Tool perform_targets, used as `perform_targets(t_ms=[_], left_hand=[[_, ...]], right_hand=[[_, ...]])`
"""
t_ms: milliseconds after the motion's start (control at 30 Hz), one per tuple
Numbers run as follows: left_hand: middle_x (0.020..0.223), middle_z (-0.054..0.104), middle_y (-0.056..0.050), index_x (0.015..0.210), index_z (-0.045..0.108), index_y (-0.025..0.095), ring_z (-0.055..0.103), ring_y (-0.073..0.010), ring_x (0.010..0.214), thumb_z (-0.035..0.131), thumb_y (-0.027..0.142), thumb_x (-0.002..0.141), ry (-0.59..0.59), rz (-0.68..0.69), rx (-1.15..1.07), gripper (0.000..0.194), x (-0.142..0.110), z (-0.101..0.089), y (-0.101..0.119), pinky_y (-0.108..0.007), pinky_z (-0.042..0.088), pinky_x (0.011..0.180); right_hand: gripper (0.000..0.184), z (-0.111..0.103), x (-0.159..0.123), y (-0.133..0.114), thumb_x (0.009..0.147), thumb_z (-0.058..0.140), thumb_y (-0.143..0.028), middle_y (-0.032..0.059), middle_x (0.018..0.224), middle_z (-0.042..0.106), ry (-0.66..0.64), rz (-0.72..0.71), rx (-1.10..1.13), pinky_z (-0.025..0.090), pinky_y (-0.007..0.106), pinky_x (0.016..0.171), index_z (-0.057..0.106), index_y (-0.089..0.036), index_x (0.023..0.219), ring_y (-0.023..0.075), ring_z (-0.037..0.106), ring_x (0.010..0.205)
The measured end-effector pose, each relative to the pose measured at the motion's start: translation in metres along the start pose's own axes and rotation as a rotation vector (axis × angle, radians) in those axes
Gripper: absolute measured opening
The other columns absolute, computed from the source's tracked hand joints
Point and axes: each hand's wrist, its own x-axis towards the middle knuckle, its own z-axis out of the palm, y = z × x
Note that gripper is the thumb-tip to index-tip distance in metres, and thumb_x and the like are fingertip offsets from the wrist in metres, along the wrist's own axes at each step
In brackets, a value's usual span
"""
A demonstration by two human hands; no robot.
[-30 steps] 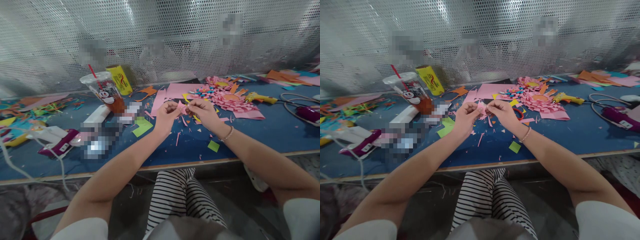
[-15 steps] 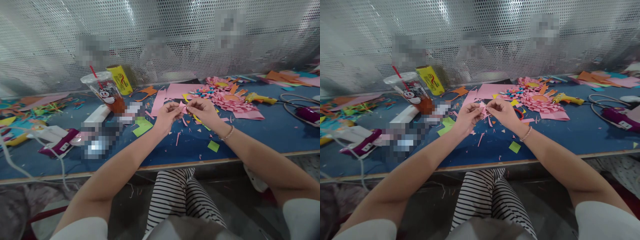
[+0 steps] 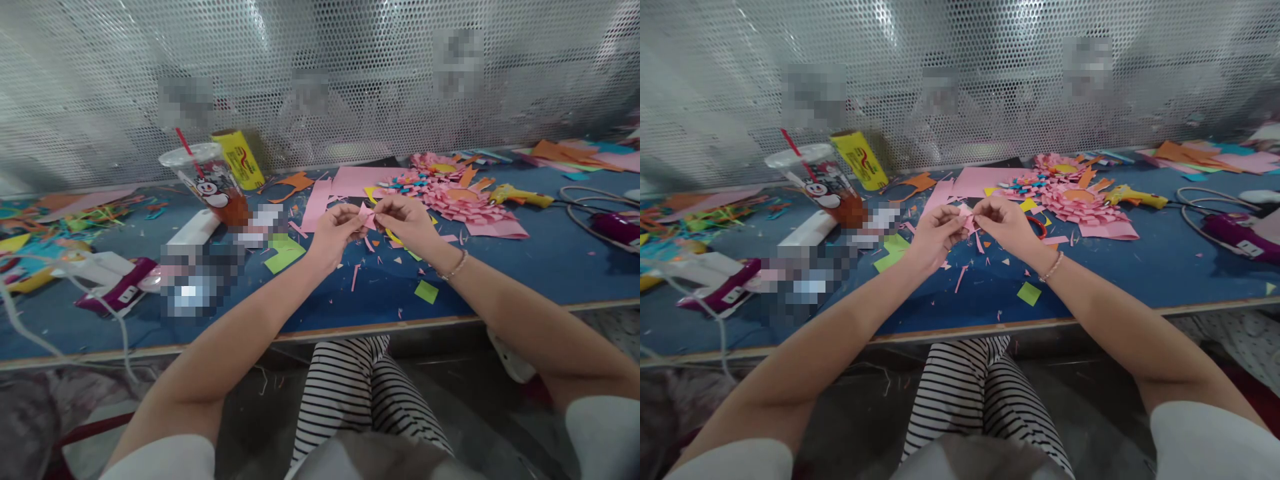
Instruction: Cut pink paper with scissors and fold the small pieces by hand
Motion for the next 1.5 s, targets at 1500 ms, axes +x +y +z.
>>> perform_targets(t_ms=[1500], left_hand=[[0.061, 0.062, 0.003, 0.079, 0.057, 0.014, 0.060, -0.0049, 0.054, 0.071, 0.012, 0.063, -0.020, -0.184, -0.135, 0.021, -0.005, 0.003, 0.008, -0.017, 0.052, 0.059]], right_hand=[[0.012, -0.009, -0.006, -0.008, 0.081, 0.051, -0.020, 0.0037, 0.081, 0.064, 0.008, -0.561, -0.638, 0.048, 0.034, 0.074, 0.061, -0.024, 0.087, 0.0174, 0.059, 0.079]])
